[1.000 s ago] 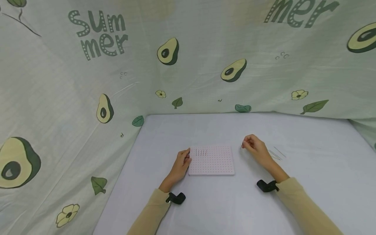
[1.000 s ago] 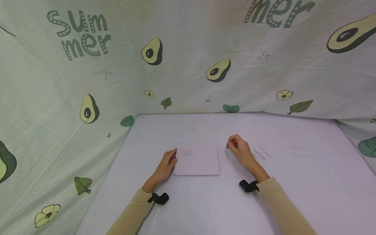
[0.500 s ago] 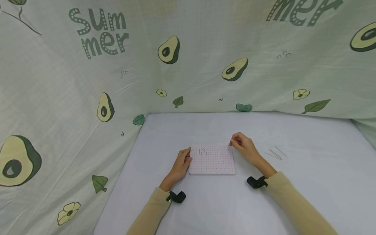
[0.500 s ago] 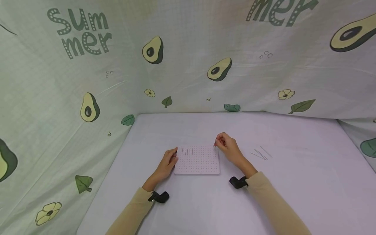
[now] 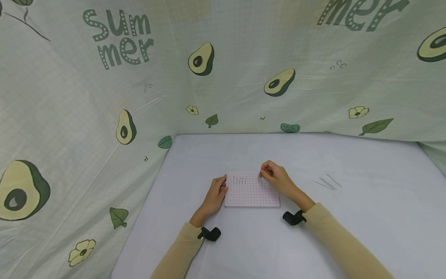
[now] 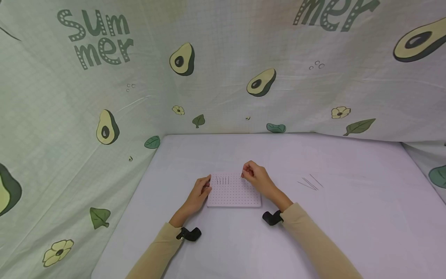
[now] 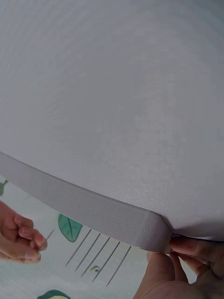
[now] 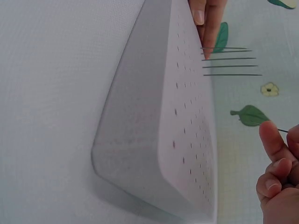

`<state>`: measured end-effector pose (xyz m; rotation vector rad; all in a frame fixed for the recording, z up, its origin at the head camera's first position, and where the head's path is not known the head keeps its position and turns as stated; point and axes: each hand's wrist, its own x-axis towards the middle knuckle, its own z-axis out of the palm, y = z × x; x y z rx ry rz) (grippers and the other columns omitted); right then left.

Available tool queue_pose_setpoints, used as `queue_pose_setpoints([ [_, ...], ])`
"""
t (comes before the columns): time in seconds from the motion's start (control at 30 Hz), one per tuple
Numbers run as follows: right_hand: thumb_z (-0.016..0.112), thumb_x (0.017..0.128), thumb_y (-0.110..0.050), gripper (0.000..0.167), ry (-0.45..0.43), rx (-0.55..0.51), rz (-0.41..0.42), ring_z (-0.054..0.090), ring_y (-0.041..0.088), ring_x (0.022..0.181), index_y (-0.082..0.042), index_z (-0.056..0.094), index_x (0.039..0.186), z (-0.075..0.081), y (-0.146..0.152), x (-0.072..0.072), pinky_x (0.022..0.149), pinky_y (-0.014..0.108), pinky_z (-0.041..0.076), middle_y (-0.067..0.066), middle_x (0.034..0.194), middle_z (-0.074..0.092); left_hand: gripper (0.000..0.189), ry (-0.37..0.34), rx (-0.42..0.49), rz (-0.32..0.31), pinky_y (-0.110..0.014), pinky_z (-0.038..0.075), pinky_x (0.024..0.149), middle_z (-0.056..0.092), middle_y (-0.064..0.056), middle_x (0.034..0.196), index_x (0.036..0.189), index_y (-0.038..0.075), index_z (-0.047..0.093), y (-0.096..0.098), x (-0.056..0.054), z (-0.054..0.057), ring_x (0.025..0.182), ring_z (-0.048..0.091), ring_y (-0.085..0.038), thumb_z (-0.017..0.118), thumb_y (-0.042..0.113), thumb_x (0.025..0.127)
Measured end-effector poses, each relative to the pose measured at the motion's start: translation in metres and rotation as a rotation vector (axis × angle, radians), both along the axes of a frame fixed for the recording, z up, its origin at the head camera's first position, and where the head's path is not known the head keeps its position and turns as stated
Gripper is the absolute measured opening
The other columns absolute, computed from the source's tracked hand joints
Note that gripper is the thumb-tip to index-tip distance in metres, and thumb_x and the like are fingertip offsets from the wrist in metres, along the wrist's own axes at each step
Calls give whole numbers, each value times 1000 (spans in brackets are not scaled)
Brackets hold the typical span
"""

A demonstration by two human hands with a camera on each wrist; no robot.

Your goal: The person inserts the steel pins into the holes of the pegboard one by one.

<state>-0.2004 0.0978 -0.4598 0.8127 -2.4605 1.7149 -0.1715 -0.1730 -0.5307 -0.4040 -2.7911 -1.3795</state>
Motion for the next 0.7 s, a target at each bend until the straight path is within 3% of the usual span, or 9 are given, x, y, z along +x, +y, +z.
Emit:
queue_pose_setpoints([
  [0.23,57,98,6,4,5,9,10,57,21,77,4,57,101,-36,-7,-20,66,20,45,15,88,69,50,-9,2,-1,-42,41,101,42,-20,137,152,-4,34,-1,0,0,115,46,-25,47,8,106],
  [0.7,60,98,1,2,31,14,53,50,14,73,1,58,98,-50,-20,-22,62,21,41,8,85,68,51,-26,19,8,-42,41,102,41,-19,138,153,-2,32,0,-2,-2,117,46,-23,46,9,106],
])
